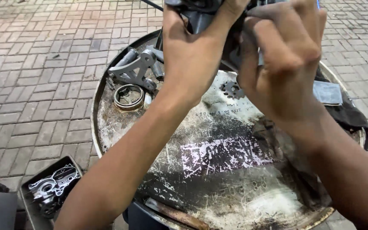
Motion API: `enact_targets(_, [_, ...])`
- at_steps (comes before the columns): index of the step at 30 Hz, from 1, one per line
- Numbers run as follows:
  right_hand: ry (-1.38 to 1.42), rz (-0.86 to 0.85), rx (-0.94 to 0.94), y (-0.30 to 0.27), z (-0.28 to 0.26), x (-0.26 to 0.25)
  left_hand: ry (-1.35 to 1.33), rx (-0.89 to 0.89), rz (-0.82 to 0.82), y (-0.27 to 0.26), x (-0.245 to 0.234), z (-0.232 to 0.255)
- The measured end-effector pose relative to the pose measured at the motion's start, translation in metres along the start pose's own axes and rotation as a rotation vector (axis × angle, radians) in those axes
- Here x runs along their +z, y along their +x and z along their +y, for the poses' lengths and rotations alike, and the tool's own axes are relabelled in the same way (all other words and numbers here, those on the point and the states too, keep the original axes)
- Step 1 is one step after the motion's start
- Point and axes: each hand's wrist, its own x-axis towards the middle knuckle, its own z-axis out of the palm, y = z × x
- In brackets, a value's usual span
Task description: Scraping residue from an engine casing and wiping it clean with a cloth on a makeshift workbench.
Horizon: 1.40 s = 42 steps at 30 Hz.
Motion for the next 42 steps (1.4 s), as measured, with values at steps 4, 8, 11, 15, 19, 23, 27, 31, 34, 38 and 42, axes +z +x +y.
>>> enact_targets(4, [0.115,-0.065,-0.052,0.0,-0.026,-0.01,0.096,-0.049,-0.022,-0.002,-0.003,0.005])
enact_targets(8, [-0.075,-0.035,-0.048,0.001,-0.001,0.001,-0.044,-0.026,-0.015,0.007,-0.003,-0.001])
enact_targets(11, [0.045,0.045,-0.011,-0.003,-0.005,0.005,0.169,-0.003,0.007,0.005,-0.005,-0.001])
enact_targets(15, [-0.068,0.006,-0.035,-0.004,0.004,0.005,-0.023,-0.006,-0.036,0.006,-0.004,0.0])
enact_targets(19, [0.123,-0.047,-0.03,0.002,-0.028,-0.007,0.086,-0.038,-0.067,0.005,-0.007,-0.001])
enact_targets(23, [0.454,-0.128,-0.166,0.003,-0.019,-0.002,0.04,0.059,-0.105,0.002,-0.009,0.007])
enact_targets(27, [0.308,0.08,-0.167,0.002,0.013,-0.015,0.217,0.022,-0.2,0.004,-0.012,0.007])
enact_targets(31, [0.043,0.137,-0.037,0.0,0.038,-0.034,0.153,0.171,-0.314,0.006,-0.011,-0.003])
enact_targets(34, [0.033,-0.014,-0.02,-0.005,0.043,-0.027,0.139,0.212,-0.326,0.003,-0.01,-0.008])
enact_targets(38, [0.065,-0.068,-0.07,0.004,0.028,-0.038,0.022,0.305,-0.375,0.012,-0.015,-0.014])
enact_targets(42, [-0.006,-0.124,0.002,-0.001,0.035,-0.034,0.256,0.301,-0.372,0.012,-0.013,-0.018])
